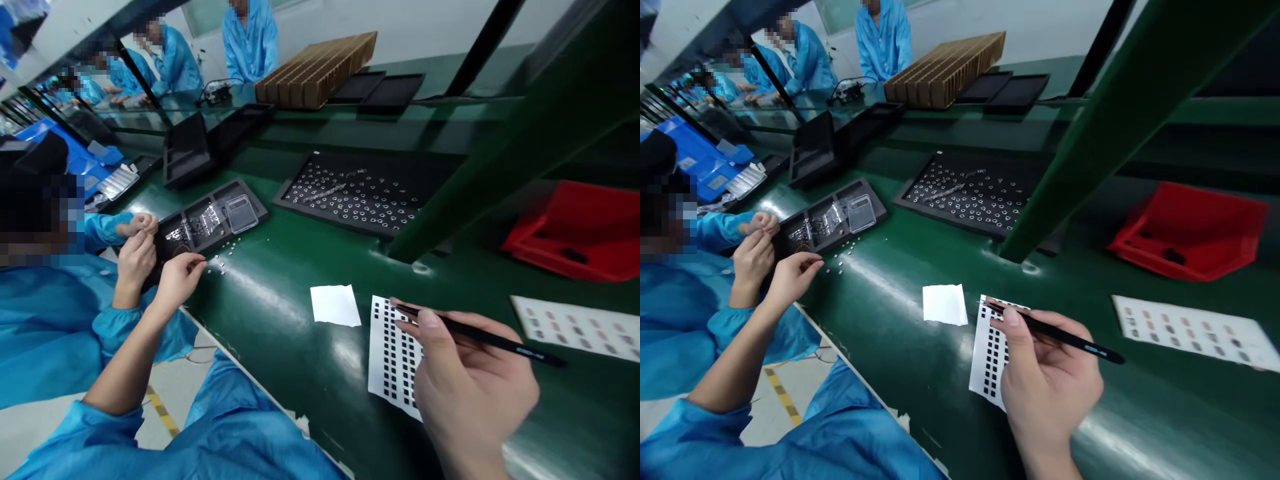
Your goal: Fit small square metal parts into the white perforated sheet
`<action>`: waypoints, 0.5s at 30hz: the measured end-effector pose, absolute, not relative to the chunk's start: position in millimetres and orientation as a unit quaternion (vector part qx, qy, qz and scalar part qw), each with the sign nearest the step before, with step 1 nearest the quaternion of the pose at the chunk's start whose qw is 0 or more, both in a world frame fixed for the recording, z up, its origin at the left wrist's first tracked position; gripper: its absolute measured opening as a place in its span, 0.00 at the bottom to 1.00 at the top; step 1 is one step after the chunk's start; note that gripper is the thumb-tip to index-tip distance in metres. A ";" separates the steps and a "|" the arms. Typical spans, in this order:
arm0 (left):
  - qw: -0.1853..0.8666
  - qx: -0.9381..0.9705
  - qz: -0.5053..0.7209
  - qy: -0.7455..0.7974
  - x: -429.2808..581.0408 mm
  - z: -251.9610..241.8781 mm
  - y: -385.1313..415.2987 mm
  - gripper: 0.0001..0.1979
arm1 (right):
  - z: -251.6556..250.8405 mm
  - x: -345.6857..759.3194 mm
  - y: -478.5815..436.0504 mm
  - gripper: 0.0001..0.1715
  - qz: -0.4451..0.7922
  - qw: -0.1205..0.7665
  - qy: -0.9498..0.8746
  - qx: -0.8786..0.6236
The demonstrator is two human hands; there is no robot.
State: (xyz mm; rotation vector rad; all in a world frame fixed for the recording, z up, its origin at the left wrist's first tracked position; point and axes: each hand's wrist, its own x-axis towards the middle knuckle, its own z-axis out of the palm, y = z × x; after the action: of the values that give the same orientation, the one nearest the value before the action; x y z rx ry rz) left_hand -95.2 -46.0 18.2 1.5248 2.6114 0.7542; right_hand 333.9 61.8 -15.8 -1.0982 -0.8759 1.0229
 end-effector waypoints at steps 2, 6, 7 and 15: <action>0.024 0.495 0.219 0.840 -97.4 6.3 -51.6 0.15 | -17.4 333.5 62.4 0.23 0.446 0.646 -0.385 -0.486; 0.057 0.496 0.190 0.846 -97.4 -7.4 -44.5 0.09 | -18.1 333.2 66.6 0.22 0.441 0.657 -0.392 -0.469; 0.066 0.492 0.187 0.848 -97.6 -7.7 -43.3 0.08 | -17.1 333.6 67.5 0.22 0.437 0.663 -0.392 -0.464; 0.113 0.544 0.231 0.798 -63.5 19.4 -48.3 0.11 | -8.4 373.4 43.4 0.24 0.391 0.644 -0.431 -0.496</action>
State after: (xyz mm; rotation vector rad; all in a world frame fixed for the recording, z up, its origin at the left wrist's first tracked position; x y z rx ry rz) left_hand -63.5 -48.3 19.4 1.5968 2.3430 0.6792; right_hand 373.4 43.4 -8.4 -1.1297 -0.9818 0.8903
